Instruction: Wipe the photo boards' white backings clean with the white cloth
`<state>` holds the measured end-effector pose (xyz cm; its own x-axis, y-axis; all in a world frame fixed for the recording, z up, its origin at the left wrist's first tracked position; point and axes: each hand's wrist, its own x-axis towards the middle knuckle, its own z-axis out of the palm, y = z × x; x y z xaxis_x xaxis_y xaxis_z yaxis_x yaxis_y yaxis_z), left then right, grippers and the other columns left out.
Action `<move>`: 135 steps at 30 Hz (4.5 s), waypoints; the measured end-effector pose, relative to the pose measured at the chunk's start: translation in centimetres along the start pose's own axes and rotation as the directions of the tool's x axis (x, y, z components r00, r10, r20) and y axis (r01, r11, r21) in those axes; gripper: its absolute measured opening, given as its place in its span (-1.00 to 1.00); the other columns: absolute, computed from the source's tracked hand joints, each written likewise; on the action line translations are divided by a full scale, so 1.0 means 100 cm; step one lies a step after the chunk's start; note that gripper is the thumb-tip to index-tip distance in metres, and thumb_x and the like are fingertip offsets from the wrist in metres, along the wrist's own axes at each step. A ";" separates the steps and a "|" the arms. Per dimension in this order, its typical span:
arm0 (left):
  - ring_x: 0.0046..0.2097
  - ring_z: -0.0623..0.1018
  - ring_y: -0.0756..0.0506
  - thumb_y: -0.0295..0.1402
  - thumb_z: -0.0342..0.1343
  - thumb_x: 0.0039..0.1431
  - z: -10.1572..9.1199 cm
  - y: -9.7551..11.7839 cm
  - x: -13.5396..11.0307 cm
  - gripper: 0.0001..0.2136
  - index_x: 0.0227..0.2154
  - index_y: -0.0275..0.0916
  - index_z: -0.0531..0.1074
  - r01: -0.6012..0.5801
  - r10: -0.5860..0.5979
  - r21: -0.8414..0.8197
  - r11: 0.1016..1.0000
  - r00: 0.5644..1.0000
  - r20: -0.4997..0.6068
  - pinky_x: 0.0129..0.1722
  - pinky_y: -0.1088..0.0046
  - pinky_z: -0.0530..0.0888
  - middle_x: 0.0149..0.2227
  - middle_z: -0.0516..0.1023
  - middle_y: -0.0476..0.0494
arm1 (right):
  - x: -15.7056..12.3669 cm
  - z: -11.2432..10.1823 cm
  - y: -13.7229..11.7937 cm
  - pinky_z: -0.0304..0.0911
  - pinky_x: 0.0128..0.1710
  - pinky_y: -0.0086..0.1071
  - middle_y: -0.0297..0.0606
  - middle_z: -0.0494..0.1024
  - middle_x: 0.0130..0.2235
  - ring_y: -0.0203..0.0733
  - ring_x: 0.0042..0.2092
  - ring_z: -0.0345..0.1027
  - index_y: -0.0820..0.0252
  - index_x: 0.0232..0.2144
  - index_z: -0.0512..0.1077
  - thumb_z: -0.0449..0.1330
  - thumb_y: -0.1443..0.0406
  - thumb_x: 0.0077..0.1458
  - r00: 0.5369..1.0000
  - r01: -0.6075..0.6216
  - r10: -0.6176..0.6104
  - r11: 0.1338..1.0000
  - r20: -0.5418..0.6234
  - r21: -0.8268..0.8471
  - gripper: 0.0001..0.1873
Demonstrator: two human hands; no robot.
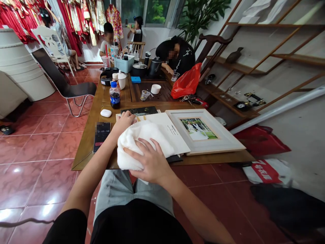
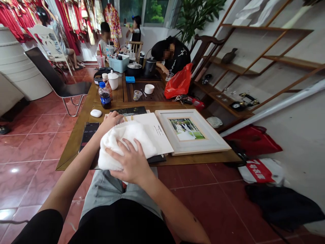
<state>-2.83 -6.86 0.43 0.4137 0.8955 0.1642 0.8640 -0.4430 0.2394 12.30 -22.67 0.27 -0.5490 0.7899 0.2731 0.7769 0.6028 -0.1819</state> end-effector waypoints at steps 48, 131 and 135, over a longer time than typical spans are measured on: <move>0.04 0.41 -0.28 -0.30 -0.12 0.42 -0.002 0.002 -0.004 -0.71 -0.16 -0.25 0.52 -0.097 0.100 0.041 0.994 0.993 -0.063 0.02 0.06 0.37 -0.02 0.44 -0.29 | 0.092 -0.004 0.133 0.05 0.15 0.22 -0.08 0.38 0.18 0.24 0.21 0.17 -0.15 0.31 0.24 -0.12 -0.15 0.31 0.956 -0.291 0.290 0.957 -0.039 -0.009 -0.37; 0.04 0.40 -0.27 -0.29 -0.11 0.40 -0.007 0.002 -0.008 -0.70 -0.13 -0.25 0.52 -0.074 0.074 0.006 0.997 0.996 -0.048 0.08 0.04 0.35 -0.03 0.43 -0.28 | 0.059 -0.008 0.130 0.06 0.20 0.20 -0.02 0.35 0.16 0.24 0.23 0.17 -0.05 0.33 0.20 -0.10 -0.15 0.30 0.957 -0.288 0.288 0.958 -0.024 -0.006 -0.32; 0.05 0.40 -0.29 -0.30 -0.11 0.40 -0.007 0.002 -0.008 -0.71 -0.16 -0.25 0.52 -0.077 0.077 0.018 0.997 0.996 -0.049 0.07 0.01 0.35 -0.02 0.43 -0.29 | 0.077 -0.005 0.128 0.03 0.22 0.20 -0.04 0.36 0.15 0.25 0.23 0.16 -0.05 0.32 0.21 -0.12 -0.14 0.31 0.957 -0.289 0.290 0.957 -0.006 0.029 -0.33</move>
<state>-3.15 -7.71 1.01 0.4646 0.8554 0.2292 0.8349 -0.5094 0.2086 18.13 -8.90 0.54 -0.2988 0.9300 0.2143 0.8930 0.3516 -0.2809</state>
